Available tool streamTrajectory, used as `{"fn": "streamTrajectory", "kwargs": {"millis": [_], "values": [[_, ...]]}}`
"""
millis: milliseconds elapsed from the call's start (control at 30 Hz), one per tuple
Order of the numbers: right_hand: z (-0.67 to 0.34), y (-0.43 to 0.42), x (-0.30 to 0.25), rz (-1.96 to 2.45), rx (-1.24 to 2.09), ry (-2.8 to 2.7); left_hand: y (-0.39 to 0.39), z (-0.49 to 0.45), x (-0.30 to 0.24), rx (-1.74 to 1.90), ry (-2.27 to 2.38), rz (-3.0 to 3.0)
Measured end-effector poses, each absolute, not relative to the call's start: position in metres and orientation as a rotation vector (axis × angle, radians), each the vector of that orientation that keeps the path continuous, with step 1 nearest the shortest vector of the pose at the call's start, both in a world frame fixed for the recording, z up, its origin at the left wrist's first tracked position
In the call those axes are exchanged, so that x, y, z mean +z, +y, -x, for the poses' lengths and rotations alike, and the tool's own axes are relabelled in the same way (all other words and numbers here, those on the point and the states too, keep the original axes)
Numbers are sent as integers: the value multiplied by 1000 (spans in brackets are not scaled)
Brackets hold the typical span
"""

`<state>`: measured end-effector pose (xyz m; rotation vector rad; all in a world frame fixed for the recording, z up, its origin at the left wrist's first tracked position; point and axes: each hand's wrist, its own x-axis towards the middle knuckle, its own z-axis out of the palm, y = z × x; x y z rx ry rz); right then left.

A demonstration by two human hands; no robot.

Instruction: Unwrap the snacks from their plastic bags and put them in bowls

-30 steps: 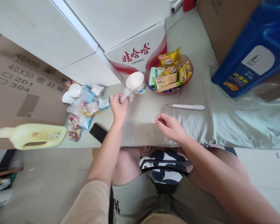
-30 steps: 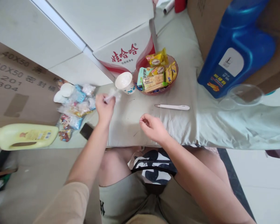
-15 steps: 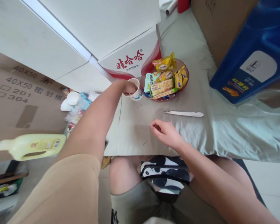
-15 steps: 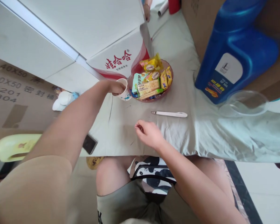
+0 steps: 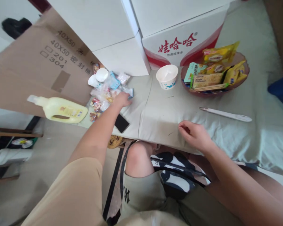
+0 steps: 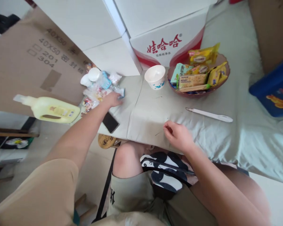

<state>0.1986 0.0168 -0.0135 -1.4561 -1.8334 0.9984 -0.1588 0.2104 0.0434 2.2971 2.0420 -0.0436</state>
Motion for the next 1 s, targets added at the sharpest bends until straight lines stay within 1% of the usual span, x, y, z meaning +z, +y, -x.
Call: {"fn": "streamTrajectory", "kwargs": {"millis": [67,133,233,333,433,500,567,633,700,733,800,900,1000], "values": [[-194,14,-15,1478,966,-1868,200,155,29,-116,2011,-2284],[-192,13,-16,1490,943,-1891,190,144,22,-113,1894,-2318],[-191,12,-19,1486,905,-1902,163,117,18,35,1484,-2403],[-195,12,-25,1470,801,-1851,118,80,10,199,1034,-2365],[-202,14,-33,1406,640,-1848,71,37,-3,335,859,-2244],[-208,15,-36,1331,585,-1910,51,12,-11,476,817,-2090],[-214,15,-38,1280,598,-1977,43,-6,-17,706,857,-1835],[-219,15,-37,1287,634,-2026,47,-15,-21,957,1023,-1591],[-223,15,-35,1351,635,-2051,56,-18,-23,1065,1270,-1524],[-224,16,-35,1391,623,-2055,61,-19,-23,1034,1375,-1580],[-227,17,-33,1464,596,-2032,66,-20,-23,855,1492,-1778],[-229,22,-32,1533,599,-1906,67,-24,-22,635,1434,-1995],[-232,28,-28,1522,598,-1778,66,-30,-21,539,1355,-2076]]}}
